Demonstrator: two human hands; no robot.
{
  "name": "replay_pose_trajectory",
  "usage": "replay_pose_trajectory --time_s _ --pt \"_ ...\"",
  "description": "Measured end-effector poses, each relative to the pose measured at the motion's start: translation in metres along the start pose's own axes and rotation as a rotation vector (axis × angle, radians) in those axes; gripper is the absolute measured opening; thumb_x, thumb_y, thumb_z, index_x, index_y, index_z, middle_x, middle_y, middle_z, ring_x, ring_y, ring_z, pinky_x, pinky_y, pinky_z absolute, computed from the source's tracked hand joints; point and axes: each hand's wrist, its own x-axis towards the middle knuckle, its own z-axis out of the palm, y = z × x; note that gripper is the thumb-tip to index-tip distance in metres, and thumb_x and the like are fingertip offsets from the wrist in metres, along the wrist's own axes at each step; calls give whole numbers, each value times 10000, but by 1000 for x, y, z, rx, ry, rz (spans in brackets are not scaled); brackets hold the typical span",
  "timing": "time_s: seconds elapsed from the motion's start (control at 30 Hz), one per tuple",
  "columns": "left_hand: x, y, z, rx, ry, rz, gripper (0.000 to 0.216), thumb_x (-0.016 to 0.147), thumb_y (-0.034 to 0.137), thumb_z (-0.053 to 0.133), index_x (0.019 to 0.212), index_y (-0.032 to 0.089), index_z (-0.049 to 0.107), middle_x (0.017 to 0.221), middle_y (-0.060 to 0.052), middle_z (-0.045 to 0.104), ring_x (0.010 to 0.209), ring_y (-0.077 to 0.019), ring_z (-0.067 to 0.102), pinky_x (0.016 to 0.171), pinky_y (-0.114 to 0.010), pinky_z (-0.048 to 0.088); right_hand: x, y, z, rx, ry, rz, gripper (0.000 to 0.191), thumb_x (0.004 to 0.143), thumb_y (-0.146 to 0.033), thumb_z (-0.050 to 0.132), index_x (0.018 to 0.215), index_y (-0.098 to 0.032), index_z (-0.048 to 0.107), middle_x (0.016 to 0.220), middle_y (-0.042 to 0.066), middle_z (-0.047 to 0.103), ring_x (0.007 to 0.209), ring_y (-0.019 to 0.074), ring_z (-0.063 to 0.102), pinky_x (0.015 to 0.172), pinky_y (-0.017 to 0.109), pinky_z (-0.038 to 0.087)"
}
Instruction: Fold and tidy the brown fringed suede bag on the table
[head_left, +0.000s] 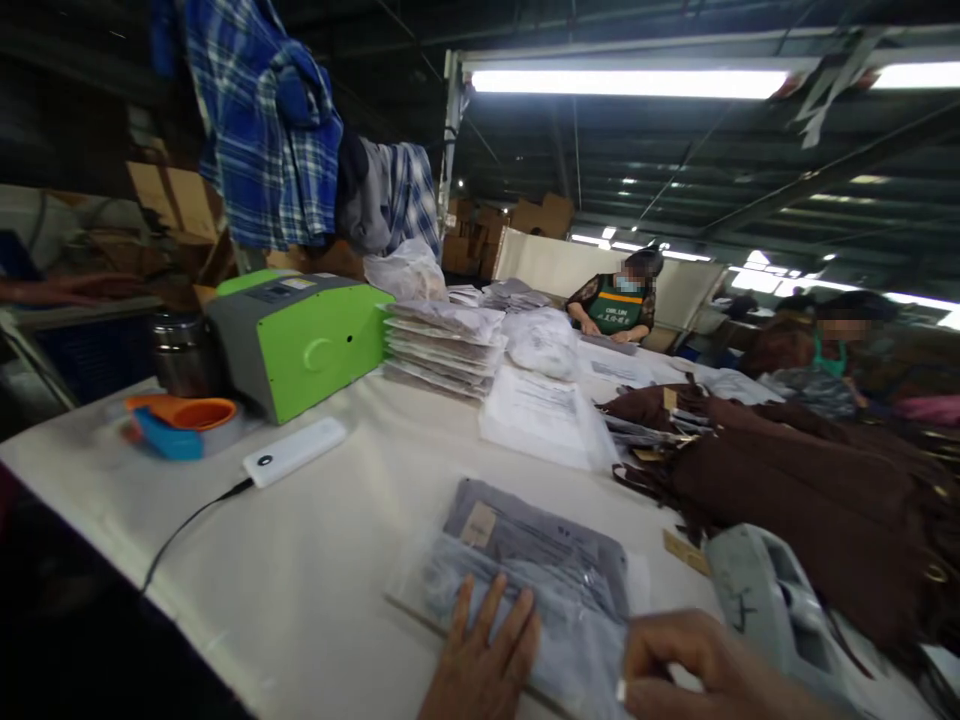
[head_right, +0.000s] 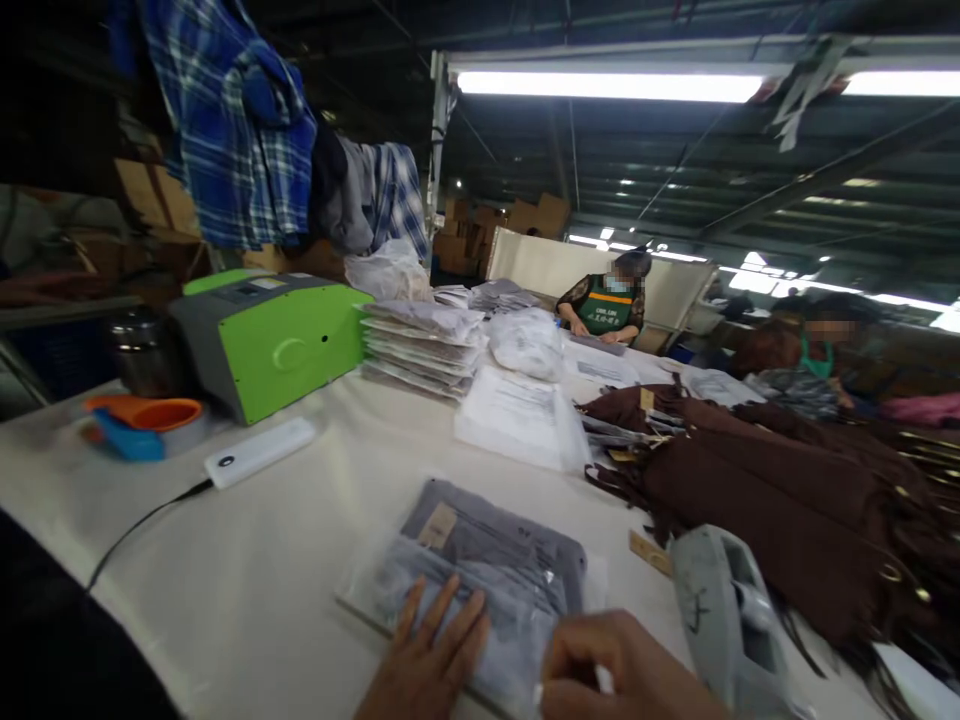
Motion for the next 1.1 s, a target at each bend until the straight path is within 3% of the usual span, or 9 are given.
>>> replay_pose_trajectory --time_s 0.1,0.2,0.3,0.43,0.53,0.67,0.83,0.93,1.1 --pt "-5 8 14 23 122 -68 280 864 380 598 1125 286 635 1463 16 446 1422 -287 247 1200 -563 44 61 -82 19 -54 -318 -260 130 755 -311 639 822 -247 729 737 -46 672 694 127 587 597 188 415" --pt "-7 11 27 55 216 -86 237 851 385 620 1061 281 652 1439 18 475 1429 -283 243 1210 -544 44 130 -112 37 -305 -507 -372 171 758 -361 668 817 -216 735 674 -64 657 650 110 604 555 158 415" --pt "-6 11 34 47 272 -67 256 821 380 671 1051 268 647 1438 -10 474 1399 -341 303 1173 -635 89 183 -126 57 -786 -497 -387 169 727 -377 730 738 -209 737 616 -57 658 614 126 617 528 175 417" --pt "-5 11 33 45 256 -78 306 802 398 700 1069 262 641 1460 -28 445 1388 -378 309 1146 -682 109 212 -140 81 -1238 -411 -408 239 658 -428 797 697 -200 738 662 15 713 621 194 653 562 252 467" --pt "-4 12 30 41 233 -63 326 806 410 692 1090 259 639 1462 -35 445 1388 -386 305 1141 -693 106 224 -136 87 -1285 -390 -495 298 599 -438 838 698 -182 723 750 72 729 719 246 667 664 321 493" --pt "-4 13 28 -5 251 -98 264 796 389 702 1026 263 668 1448 -10 469 1401 -365 293 1169 -654 92 239 -113 63 -1206 -95 -699 404 581 -477 851 792 -166 701 897 98 708 911 272 624 902 388 433" --pt "-7 11 27 15 159 -62 330 826 447 657 1118 294 642 1478 10 432 1416 -357 261 1173 -659 63 220 -83 25 -1014 232 -570 717 738 -550 737 1290 -137 537 1312 172 560 1201 319 499 993 442 385" --pt "-9 8 28 34 151 -48 343 828 473 637 1124 300 647 1497 19 404 1428 -362 224 1181 -652 47 193 -59 39 -805 282 -538 833 861 -653 516 1486 -157 276 1521 150 330 1391 297 300 1114 467 270" --pt "-12 1 27 40 125 38 343 816 426 651 1136 304 662 1400 13 517 1449 -349 150 1193 -631 1 184 -22 78 -561 200 -447 729 901 -653 427 1476 -216 328 1559 96 261 1442 308 179 1169 544 102"
